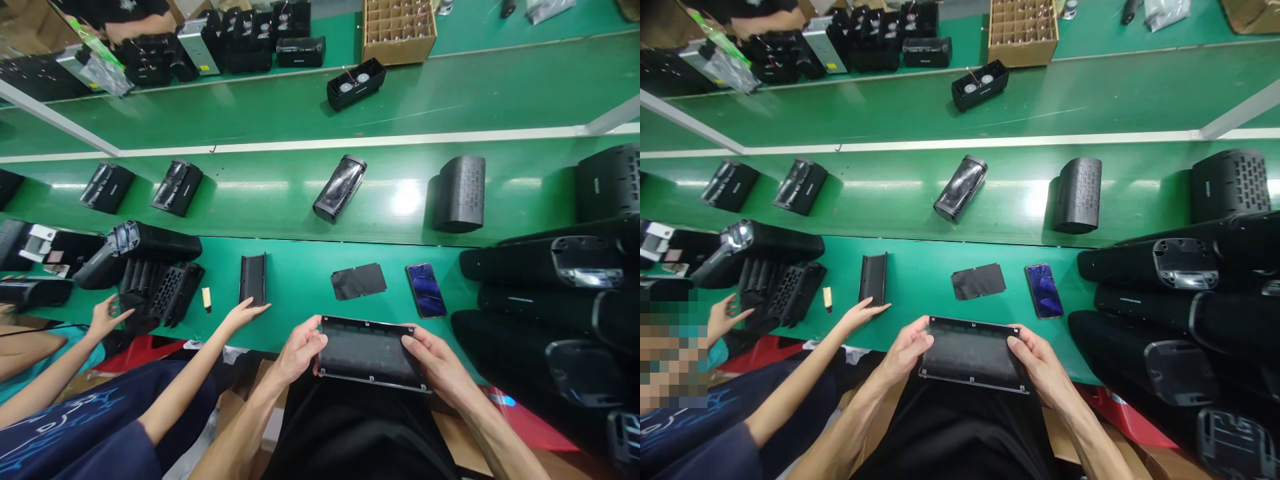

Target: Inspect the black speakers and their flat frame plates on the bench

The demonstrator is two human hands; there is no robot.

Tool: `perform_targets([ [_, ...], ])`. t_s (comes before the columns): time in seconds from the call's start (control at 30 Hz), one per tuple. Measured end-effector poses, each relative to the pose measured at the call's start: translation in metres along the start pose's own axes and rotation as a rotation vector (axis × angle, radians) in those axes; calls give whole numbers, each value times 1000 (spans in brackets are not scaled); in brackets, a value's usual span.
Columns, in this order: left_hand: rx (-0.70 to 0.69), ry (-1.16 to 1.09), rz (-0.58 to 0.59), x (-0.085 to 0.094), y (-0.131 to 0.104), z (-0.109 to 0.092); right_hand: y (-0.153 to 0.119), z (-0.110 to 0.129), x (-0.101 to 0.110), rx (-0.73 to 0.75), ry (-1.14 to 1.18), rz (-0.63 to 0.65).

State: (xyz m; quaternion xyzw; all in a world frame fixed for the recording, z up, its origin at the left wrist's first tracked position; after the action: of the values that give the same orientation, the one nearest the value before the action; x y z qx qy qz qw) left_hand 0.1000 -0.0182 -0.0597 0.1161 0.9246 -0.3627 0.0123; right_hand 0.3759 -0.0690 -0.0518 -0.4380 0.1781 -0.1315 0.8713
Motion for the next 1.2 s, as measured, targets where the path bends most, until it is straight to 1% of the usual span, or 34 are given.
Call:
perform_targets([
  [0.13,-44,20,26,2,1,2,-1,0,3,10,-8,38],
  [0.27,-74,71,47,3,-1,-3,-2,4,4,34,-32,67],
  [0.5,-74,143,63,2,-2,-10,-1,4,5,77,-69,69],
  [0.83,-106,181,46,4,-1,-7,3,0,9,98,-110,52],
  [0.97,-100,134,111,3,-6,-14,-1,3,11,121,-169,22],
  [1.13,-124,83,160,3,-9,-24,-5,5,12,151,-184,91],
  [1.2,-128,84,174,3,-9,-26,-3,4,13,166,-199,95],
])
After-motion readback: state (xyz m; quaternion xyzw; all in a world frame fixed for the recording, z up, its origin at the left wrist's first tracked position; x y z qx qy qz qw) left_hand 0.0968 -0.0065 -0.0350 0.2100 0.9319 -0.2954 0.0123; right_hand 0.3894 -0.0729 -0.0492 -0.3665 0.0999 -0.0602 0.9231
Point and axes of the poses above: each hand's wrist, its own y-axis towards the middle knuckle, its own x-axis out of the back of the hand, z = x × y, the point moved 3 cm from there along y, towards the middle knuckle, and after that the axes turned 14 degrees about -z, right-handed, at the moved point
